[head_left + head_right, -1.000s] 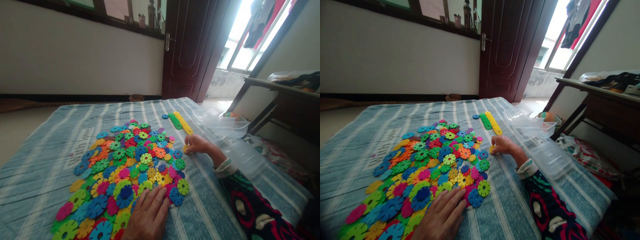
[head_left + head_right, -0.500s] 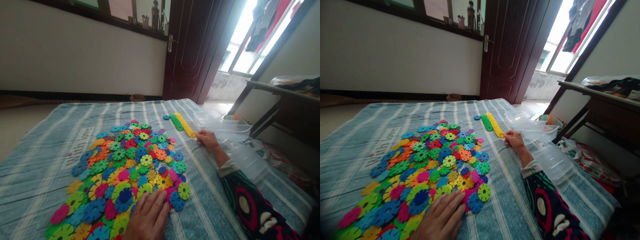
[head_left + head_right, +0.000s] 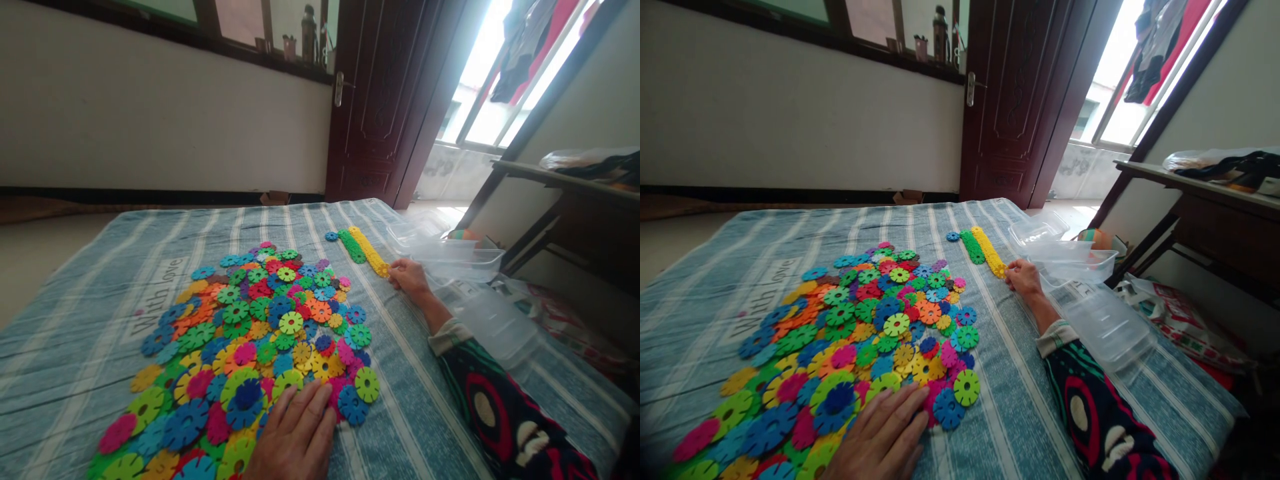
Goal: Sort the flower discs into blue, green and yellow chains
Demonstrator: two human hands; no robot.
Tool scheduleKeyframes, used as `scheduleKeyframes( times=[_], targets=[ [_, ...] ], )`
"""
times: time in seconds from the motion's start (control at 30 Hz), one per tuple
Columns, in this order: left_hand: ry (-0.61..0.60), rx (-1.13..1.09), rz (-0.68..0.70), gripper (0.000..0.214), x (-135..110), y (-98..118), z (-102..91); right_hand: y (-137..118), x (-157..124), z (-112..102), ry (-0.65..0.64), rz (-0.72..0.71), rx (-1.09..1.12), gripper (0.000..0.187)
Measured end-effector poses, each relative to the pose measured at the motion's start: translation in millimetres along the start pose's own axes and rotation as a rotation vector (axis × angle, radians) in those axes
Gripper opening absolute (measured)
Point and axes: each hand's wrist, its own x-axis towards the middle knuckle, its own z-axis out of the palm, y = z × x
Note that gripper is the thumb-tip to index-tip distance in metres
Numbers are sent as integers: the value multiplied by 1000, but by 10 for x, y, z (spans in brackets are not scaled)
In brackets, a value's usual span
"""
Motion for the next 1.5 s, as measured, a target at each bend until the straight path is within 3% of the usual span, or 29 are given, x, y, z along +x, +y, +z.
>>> scheduleKeyframes(
  times=[0.13,0.37,0.87,0.97,1.07,1.3,1.4,1.5],
  targets=[
    [1,7,9,24,-5,-12,4,-9,-7,-10,0,-31,-127,27],
    [21,9,11,24,29,-19,-4,-23,-21,-9,77,-229,-548,37],
    [-32,26,7,23,35,34,-51,-101,-162,80,99,-297,-659,28],
    [-49,13,4,22,55,48,-68,-228,-330,197,-28,-404,-607,20],
    [-44,9,10,25,99,57,-111,-402,-588,357,-308,-588,-519,15],
    [-226,-16,41,24,237,88,-287,-723,-1120,493,-716,-1021,-470,21],
    [-267,-27,37,23,250,110,-311,-741,-1216,522,-789,-1102,-503,28],
    [-310,-30,37,25,247,127,-322,-687,-1230,584,-721,-1098,-541,28]
  ],
)
